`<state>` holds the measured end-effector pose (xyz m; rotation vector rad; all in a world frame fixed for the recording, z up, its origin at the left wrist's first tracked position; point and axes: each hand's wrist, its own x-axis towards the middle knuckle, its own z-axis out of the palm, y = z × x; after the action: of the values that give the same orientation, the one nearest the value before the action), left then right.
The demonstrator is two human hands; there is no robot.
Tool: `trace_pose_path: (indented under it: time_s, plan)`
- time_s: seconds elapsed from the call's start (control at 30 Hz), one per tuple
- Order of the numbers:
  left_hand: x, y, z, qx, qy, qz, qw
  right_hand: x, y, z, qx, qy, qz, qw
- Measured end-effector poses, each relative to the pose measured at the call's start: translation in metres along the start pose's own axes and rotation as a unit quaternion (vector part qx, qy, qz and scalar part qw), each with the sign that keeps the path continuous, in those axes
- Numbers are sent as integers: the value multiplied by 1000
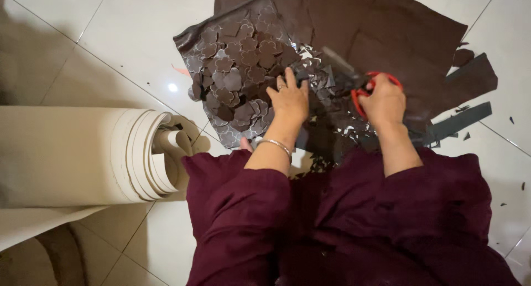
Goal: The person sits on the floor and uses red-handled scissors to cut flower-shaped pieces from a dark brown sheet of material. They repeatedly pick up a piece, cut along the outline, and place the finished shape into a growing pile.
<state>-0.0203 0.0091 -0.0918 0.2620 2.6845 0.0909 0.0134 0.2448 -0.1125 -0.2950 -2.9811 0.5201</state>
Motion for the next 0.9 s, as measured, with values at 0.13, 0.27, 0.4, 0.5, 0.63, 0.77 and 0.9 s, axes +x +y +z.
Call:
trace_pose_path:
  time_s: [0.13, 0.27, 0.4, 0.5, 0.63, 0.77, 0.9]
  plan:
    - [-23, 31, 1, 51, 13, 110, 993, 11, 2, -14, 136, 86, 49, 986]
    - [-34, 53, 25, 30, -44, 169, 984, 22, -10, -55, 365, 102, 76, 922]
    - [-19, 57, 53, 54, -8, 175, 983, 21, -22, -111, 639, 77, 57, 763]
    - [-9, 61, 60, 79, -15, 167, 983, 15, -10, -143, 752, 48, 91, 651]
    - [-7, 53, 38, 39, -76, 167, 982, 28, 21, -126, 478, 102, 213, 846]
    - [-12, 42, -11, 0, -234, 223, 946, 29, 43, -83, 25, 33, 31, 999]
    - [-27, 30, -57, -133, -280, 249, 918, 28, 44, -69, 59, -70, 127, 988]
